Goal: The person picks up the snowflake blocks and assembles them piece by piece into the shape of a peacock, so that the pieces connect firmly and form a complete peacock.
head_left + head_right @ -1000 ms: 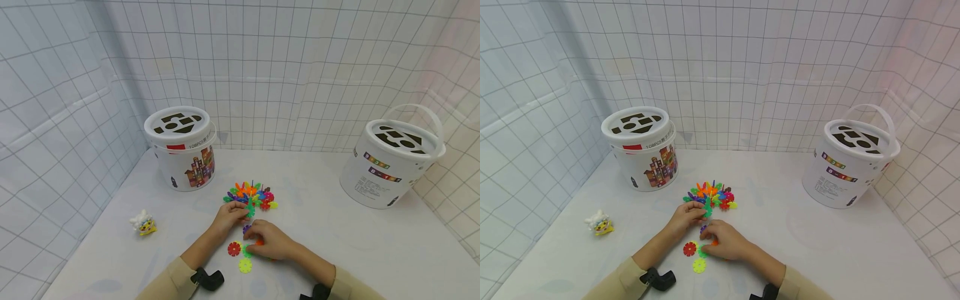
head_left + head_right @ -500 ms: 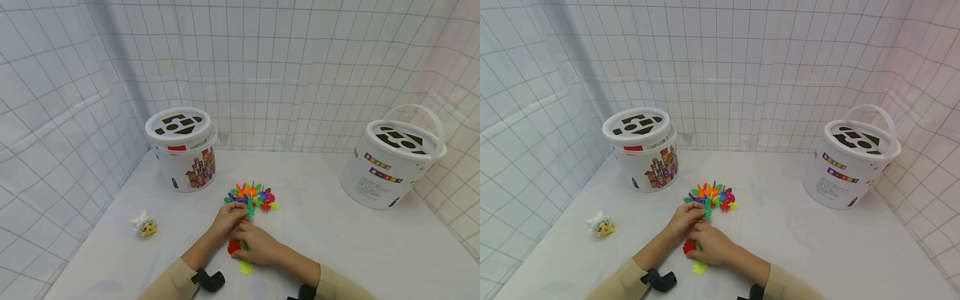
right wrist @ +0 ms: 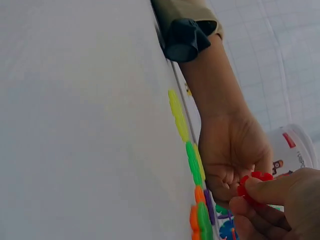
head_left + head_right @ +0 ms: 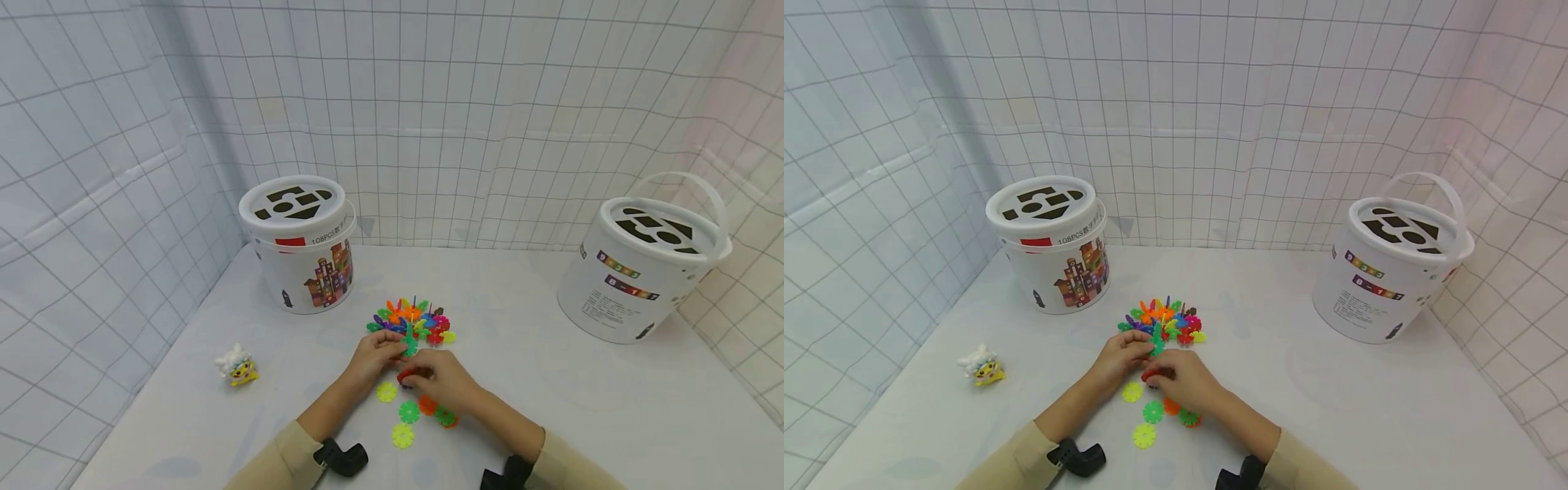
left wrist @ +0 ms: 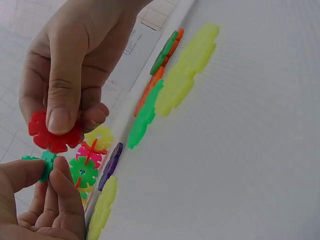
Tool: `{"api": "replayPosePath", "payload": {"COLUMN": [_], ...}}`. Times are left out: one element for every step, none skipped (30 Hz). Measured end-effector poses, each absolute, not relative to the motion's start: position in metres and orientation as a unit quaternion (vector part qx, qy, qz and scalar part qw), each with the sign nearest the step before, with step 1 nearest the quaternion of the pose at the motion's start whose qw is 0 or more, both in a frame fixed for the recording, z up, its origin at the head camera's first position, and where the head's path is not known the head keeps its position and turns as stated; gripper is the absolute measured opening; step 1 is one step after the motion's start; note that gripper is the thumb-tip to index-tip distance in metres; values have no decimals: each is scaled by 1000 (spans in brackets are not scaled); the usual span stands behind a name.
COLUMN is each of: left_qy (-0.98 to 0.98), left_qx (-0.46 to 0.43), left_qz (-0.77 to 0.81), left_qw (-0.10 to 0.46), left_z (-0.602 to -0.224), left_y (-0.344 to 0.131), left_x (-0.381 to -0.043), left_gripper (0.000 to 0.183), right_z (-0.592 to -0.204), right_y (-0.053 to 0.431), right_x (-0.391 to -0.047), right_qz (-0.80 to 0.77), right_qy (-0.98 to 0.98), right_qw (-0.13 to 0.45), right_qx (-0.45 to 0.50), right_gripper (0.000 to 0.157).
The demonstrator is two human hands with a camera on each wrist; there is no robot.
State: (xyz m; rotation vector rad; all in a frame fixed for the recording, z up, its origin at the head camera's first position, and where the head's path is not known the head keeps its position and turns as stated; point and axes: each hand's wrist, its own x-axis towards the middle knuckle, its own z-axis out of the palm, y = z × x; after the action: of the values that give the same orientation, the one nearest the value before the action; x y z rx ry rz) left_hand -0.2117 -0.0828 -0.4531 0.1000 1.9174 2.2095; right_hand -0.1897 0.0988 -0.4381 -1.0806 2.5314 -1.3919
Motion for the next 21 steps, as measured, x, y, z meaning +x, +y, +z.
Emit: {"api": "replayPosePath", "payload": {"left_qy": [651, 650, 650, 650, 650, 650, 650, 649, 649, 648, 647, 646, 645, 644, 642, 639, 637, 633, 630, 627, 626], "left_qx": [34, 33, 32, 28, 25, 22, 19, 16, 15, 14, 15, 16, 18, 21, 26, 31, 36, 42, 47, 54, 62], "left_qz": [751, 751, 751, 751, 750, 750, 750, 750, 749, 749, 749, 749, 749, 749, 750, 751, 753, 755, 757, 758, 758], "left_qw": [108, 109, 111, 114, 116, 118, 121, 125, 130, 136, 141, 146, 151, 155, 159, 162, 164, 166, 169, 171, 172], "left_z": [-453, -453, -452, -452, -451, -451, -451, -451, -451, -451, -450, -451, -451, -451, -452, -452, -452, -452, -453, -453, -454], "left_y": [-83, -83, -82, -82, -82, -82, -82, -82, -82, -82, -83, -83, -83, -84, -84, -84, -84, -84, -84, -85, -85], "left_x": [-211, -211, -211, -212, -211, -211, -212, -212, -212, -212, -212, -212, -212, -211, -211, -211, -211, -211, -211, -211, -211], "left_gripper": [23, 22, 22, 21, 20, 19, 19, 18, 18, 19, 19, 19, 19, 19, 18, 17, 16, 15, 12, 11, 9], "right_z": [-438, -438, -438, -438, -438, -439, -440, -440, -440, -441, -441, -442, -442, -443, -443, -444, -445, -445, -446, -446, -447], "right_y": [103, 107, 110, 113, 116, 118, 120, 121, 122, 123, 123, 123, 123, 123, 123, 123, 123, 123, 123, 122, 122], "right_x": [-191, -193, -194, -196, -197, -199, -200, -201, -202, -202, -203, -203, -203, -204, -204, -204, -204, -204, -204, -204, -204], "right_qz": [-457, -464, -469, -473, -476, -479, -483, -485, -486, -486, -487, -486, -484, -481, -478, -475, -469, -464, -459, -453, -447], "right_qy": [824, 826, 827, 829, 829, 829, 829, 828, 827, 826, 823, 821, 819, 818, 817, 816, 817, 818, 818, 819, 820], "right_qw": [16, 5, -9, -25, -41, -52, -59, -65, -70, -75, -76, -79, -83, -89, -93, -99, -106, -111, -117, -122, -126], "right_qx": [-335, -320, -309, -299, -290, -283, -276, -273, -274, -277, -283, -289, -297, -304, -309, -313, -319, -322, -326, -329, -334], "right_gripper": [6, 6, 6, 6, 6, 6, 6, 7, 7, 8, 8, 8, 8, 8, 8, 7, 7, 6, 6, 6, 5]}}
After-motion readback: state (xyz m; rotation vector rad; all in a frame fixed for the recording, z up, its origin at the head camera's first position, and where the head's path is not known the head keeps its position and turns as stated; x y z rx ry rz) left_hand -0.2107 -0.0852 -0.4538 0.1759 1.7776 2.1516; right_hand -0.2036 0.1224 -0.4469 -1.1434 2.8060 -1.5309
